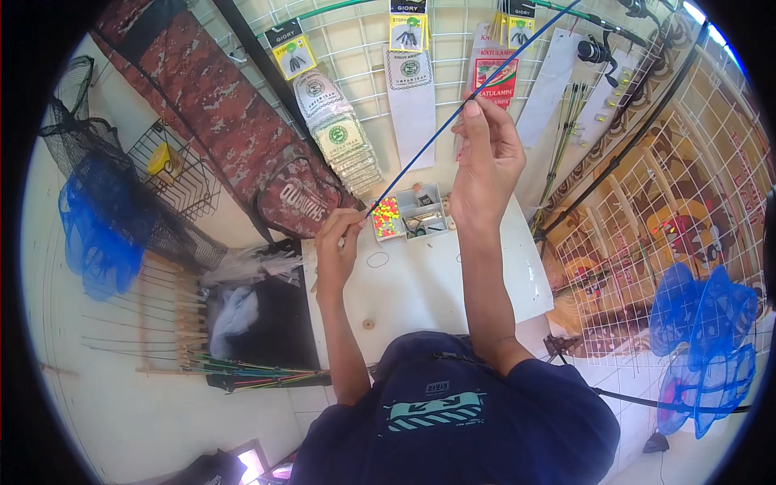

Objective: The recorder is assembling or repairing fishing rods by attaching small components to the rod tips.

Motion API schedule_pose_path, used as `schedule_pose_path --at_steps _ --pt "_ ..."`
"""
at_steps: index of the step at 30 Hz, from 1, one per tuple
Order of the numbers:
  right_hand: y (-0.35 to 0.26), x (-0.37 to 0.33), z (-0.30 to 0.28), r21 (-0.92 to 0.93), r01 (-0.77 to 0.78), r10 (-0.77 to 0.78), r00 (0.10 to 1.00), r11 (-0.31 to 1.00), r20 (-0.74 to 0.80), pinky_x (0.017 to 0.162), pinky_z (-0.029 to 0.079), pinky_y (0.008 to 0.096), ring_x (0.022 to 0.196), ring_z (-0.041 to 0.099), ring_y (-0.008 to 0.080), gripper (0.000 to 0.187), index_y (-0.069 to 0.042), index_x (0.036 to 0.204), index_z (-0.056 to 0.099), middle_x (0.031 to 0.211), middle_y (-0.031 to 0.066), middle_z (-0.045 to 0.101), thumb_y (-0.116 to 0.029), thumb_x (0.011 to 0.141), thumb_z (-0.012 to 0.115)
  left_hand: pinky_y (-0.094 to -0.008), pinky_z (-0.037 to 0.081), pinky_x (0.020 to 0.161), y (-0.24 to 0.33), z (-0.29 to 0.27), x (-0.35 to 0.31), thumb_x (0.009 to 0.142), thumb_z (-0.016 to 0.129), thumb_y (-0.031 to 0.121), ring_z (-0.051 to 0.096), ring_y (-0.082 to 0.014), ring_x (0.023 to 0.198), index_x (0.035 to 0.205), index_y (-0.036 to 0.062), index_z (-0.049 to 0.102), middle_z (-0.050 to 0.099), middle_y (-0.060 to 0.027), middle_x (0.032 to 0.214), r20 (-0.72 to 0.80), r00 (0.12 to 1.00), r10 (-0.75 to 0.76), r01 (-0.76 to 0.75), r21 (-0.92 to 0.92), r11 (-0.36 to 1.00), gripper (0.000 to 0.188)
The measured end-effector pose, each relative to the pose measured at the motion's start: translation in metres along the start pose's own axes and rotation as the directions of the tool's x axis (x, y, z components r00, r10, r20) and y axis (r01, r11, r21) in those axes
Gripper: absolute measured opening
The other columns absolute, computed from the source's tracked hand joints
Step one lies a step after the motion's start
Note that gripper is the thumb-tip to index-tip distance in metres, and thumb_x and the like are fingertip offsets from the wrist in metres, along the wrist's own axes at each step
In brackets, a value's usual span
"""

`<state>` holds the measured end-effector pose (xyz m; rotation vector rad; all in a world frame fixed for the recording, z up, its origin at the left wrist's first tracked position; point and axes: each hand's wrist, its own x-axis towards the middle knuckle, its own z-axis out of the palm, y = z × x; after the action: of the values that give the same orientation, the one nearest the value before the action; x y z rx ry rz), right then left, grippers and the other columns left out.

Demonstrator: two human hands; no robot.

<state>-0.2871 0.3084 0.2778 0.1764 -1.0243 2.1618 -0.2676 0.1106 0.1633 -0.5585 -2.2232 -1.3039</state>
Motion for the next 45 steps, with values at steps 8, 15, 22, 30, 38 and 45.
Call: schedule_pose_path --at_steps 8,15,22,30,38,45 --pt "0.002 0.004 -0.008 0.063 0.031 -0.031 1.000 0.998 0.002 0.074 0.045 0.0241 0.078 0.058 0.0099 0.017 0.001 0.100 0.066 0.087 0.0048 0.065 -0.005 0.085 0.071 -0.0307 0.046 0.077 -0.011 0.001 -0.002 0.083 0.060 -0.007 0.062 -0.0227 0.083 0.095 -0.0022 0.065 0.065 -0.0119 0.092 0.011 1.000 0.005 -0.005 0.007 1.000 0.014" --pt "0.003 0.006 -0.011 0.083 0.021 -0.027 0.997 0.996 0.076 0.075 0.044 0.0276 0.079 0.055 0.0117 0.015 -0.001 0.096 0.065 0.086 0.0058 0.065 -0.009 0.085 0.072 -0.0287 0.048 0.074 -0.006 -0.001 0.000 0.083 0.062 -0.008 0.062 -0.0201 0.081 0.093 -0.0049 0.064 0.065 -0.0124 0.089 0.004 1.000 0.015 -0.015 -0.014 1.000 0.011" --pt "-0.009 0.021 -0.012 0.046 -0.022 0.018 0.996 0.999 0.082 0.077 0.047 0.0286 0.080 0.060 0.0127 0.015 -0.001 0.096 0.065 0.090 0.0093 0.068 -0.013 0.088 0.070 -0.0297 0.047 0.072 -0.012 -0.005 -0.002 0.083 0.060 -0.009 0.062 -0.0228 0.080 0.096 -0.0024 0.065 0.064 -0.0121 0.090 -0.001 1.000 0.012 -0.012 0.008 1.000 0.016" --pt "-0.030 0.044 -0.017 0.031 0.049 -0.052 0.992 0.998 0.117 0.076 0.047 0.0267 0.079 0.063 0.0125 0.014 -0.001 0.097 0.064 0.095 0.0150 0.070 -0.011 0.088 0.069 -0.0315 0.047 0.073 -0.018 -0.003 -0.002 0.083 0.060 -0.007 0.061 -0.0240 0.081 0.097 -0.0008 0.065 0.064 -0.0121 0.090 0.043 0.999 0.006 -0.005 -0.007 1.000 0.016" --pt "-0.067 0.083 -0.033 0.010 0.164 -0.163 0.975 0.986 0.148 0.082 0.049 0.0283 0.086 0.064 0.0136 0.015 -0.003 0.100 0.066 0.100 0.0130 0.070 -0.013 0.089 0.069 -0.0326 0.046 0.075 -0.012 0.008 -0.003 0.084 0.061 -0.004 0.062 -0.0260 0.082 0.096 -0.0009 0.065 0.064 -0.0120 0.089 0.094 0.995 -0.021 0.023 -0.026 0.999 0.013" --pt "-0.097 0.110 -0.061 0.008 0.194 -0.194 0.979 0.981 0.070 0.074 0.049 0.0240 0.079 0.065 0.0125 0.015 0.001 0.099 0.066 0.096 0.0157 0.071 -0.009 0.088 0.069 -0.0337 0.046 0.074 -0.013 0.026 -0.008 0.086 0.061 -0.001 0.062 -0.0269 0.082 0.095 -0.0007 0.065 0.064 -0.0128 0.089 0.137 0.991 -0.015 0.018 -0.020 1.000 0.010"
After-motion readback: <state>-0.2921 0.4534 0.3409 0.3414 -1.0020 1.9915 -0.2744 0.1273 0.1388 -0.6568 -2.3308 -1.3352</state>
